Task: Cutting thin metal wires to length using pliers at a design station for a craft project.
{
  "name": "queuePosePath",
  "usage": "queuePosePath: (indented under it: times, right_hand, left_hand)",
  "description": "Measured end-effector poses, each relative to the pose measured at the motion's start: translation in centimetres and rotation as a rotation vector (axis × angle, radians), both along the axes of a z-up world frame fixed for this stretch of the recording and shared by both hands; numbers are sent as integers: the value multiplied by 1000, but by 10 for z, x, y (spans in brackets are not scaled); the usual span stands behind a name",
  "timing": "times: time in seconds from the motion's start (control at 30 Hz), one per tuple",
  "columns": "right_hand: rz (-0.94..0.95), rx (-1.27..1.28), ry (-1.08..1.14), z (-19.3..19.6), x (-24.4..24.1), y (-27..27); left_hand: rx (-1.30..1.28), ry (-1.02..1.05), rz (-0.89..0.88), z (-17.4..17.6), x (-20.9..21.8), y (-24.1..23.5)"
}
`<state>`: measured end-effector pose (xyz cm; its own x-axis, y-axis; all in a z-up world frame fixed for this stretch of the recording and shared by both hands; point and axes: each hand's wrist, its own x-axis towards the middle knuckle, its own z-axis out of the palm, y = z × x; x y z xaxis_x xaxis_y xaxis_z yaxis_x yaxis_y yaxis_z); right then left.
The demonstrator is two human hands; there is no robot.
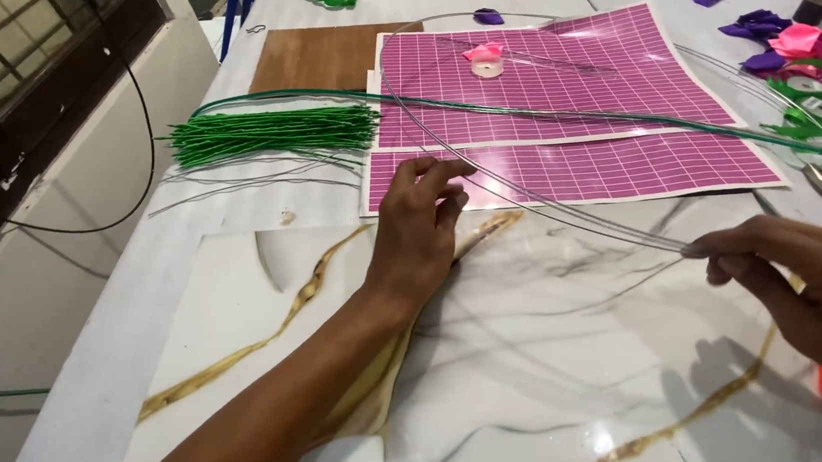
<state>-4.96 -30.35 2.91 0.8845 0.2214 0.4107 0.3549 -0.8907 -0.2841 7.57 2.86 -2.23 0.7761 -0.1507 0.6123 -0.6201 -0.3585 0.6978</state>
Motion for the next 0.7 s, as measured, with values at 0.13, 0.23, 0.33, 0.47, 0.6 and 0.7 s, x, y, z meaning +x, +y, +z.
queuePosePath:
  times: [0.13, 0.23, 0.33, 0.47, 0.6, 0.7]
  right_hand:
    - [-36, 159, 98, 11, 23, -27]
    - [-104, 296, 196, 10, 54, -55]
    - [-150, 163, 13, 22, 71, -54]
    - [-30, -200, -13, 22, 110, -69]
    - [93, -291, -169, 29, 84, -12]
    - [242, -47, -27, 17, 34, 22]
  left_hand:
    - [139, -194, 110, 11, -10, 4]
    - [325, -308, 218, 23, -27, 5]
    - [463, -618, 262, 27, -42, -3]
    - [560, -861, 30, 30, -57, -13]
    - [674, -905, -125, 30, -75, -18]
    - [606, -979, -66, 29, -80, -19]
